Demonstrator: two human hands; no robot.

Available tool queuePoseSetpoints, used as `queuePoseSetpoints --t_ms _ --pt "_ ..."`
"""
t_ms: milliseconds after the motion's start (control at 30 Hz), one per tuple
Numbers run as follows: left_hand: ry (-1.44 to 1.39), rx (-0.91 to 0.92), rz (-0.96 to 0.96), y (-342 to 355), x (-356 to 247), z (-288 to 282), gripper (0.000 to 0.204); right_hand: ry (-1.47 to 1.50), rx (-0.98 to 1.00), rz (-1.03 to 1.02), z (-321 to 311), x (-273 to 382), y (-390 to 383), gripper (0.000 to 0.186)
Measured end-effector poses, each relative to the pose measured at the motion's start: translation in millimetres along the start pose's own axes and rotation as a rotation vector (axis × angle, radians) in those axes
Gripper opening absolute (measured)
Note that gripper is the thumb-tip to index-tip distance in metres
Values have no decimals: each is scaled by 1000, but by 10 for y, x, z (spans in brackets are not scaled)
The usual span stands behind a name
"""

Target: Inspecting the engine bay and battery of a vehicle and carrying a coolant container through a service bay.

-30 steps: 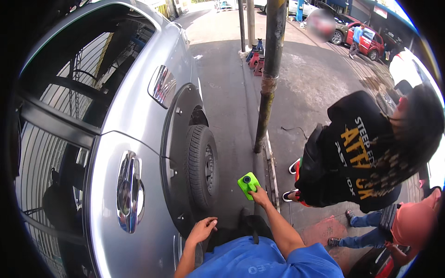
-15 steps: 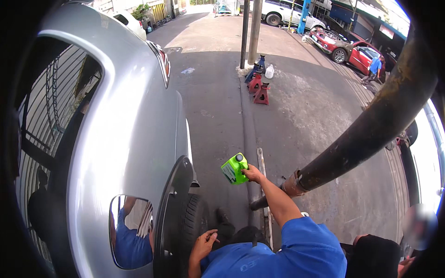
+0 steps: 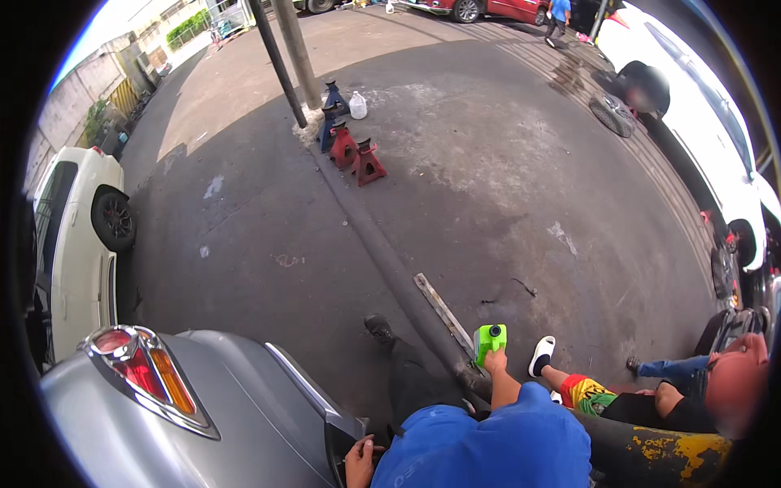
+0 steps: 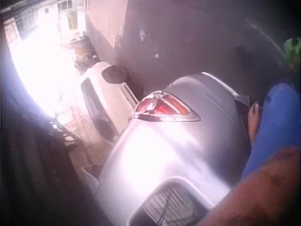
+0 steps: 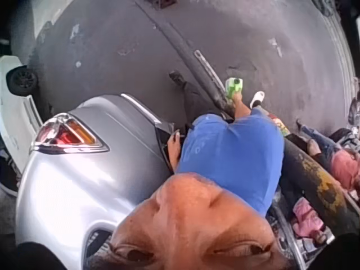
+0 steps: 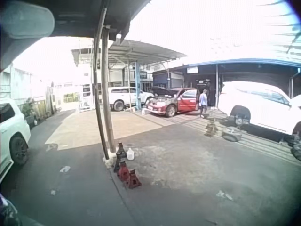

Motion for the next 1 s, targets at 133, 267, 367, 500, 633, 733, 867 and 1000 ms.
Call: queuePoseSetpoints --t_ms 133,267,367,500,633,733,867,1000 --pt "47 -8 61 1412 -847 -252 38 -149 72 99 70 639 896 52" --pt "52 -28 -66 3084 -1528 -678 45 -291 400 129 469 2255 1732 54" --pt "208 -61 -22 4079 -1846 -1200 43 -442 463 -96 951 3856 2091 59" --pt "113 -317 -241 5157 -1973 -2044 41 -339 424 -572 1944 6325 2301 58" --pt "-224 -441 -450 5926 -2204 -2418 36 -152 357 -744 2931 8590 2654 47" --pt "-354 -448 -670 6590 -2654 -2745 37 -372 447 -833 3595 10144 3034 49" --pt "-307 -209 -878 7947 -3876 -3632 40 -447 355 -828 4327 11647 3529 38" --pt "-27 -390 -535 9667 -5721 -4856 42 36 684 -392 4718 13080 4257 40"
Point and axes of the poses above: each hand's wrist, its own y-axis towards the middle knuckle, its own z-axis out of the palm, x = y × z, the point moved 1 cm from there along y, towards the middle knuckle, and after that the axes turned 3 degrees about -z, right-handed, at the moved point
